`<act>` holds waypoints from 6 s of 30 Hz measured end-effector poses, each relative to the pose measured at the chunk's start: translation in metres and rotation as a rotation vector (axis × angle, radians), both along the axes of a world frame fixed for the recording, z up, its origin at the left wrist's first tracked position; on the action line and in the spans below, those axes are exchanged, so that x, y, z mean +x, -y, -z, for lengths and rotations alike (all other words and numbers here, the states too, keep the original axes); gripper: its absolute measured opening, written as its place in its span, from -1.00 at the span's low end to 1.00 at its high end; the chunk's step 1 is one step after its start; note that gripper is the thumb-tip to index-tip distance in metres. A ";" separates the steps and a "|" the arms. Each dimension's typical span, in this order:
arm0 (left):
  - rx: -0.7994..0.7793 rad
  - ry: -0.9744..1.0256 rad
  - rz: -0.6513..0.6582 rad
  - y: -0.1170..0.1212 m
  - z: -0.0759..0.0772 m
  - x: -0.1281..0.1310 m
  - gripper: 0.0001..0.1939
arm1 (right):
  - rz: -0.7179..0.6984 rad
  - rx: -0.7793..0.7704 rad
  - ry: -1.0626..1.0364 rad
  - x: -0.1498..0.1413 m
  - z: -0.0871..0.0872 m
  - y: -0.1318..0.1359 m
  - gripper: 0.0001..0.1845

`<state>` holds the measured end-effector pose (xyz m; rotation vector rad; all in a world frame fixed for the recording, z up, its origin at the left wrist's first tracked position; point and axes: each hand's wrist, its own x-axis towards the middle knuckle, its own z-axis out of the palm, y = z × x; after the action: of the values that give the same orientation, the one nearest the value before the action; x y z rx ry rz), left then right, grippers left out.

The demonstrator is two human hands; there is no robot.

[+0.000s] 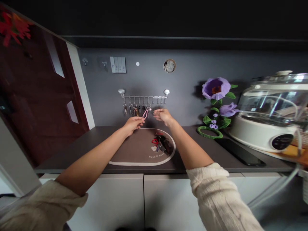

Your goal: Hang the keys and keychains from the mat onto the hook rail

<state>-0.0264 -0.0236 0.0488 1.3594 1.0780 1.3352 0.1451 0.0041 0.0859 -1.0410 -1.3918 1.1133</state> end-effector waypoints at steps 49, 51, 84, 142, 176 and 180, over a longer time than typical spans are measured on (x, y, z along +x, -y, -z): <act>0.011 -0.054 0.097 -0.035 0.059 0.015 -0.85 | -0.376 -0.008 0.818 0.030 0.041 0.021 -0.78; 0.006 -0.051 0.099 -0.035 0.059 0.015 -0.85 | -0.383 0.022 0.847 0.029 0.041 0.022 -0.79; 0.133 -0.162 0.262 -0.011 0.047 0.024 -0.69 | -0.351 0.129 0.422 0.028 0.044 0.019 -0.71; 0.235 0.096 0.256 -0.015 0.036 0.027 -0.69 | -0.298 0.113 -0.095 0.023 0.041 0.023 -0.83; 0.299 0.079 0.158 -0.012 0.024 0.026 -0.65 | -0.026 0.395 -0.029 0.008 0.028 0.017 -0.71; 0.286 0.089 0.157 -0.011 0.025 0.026 -0.65 | -0.050 0.341 -0.092 0.007 0.022 0.015 -0.71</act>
<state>-0.0009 -0.0127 0.0238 1.5423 0.7243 1.4567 0.1519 -0.0106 0.0638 -0.7054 -1.4769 0.9063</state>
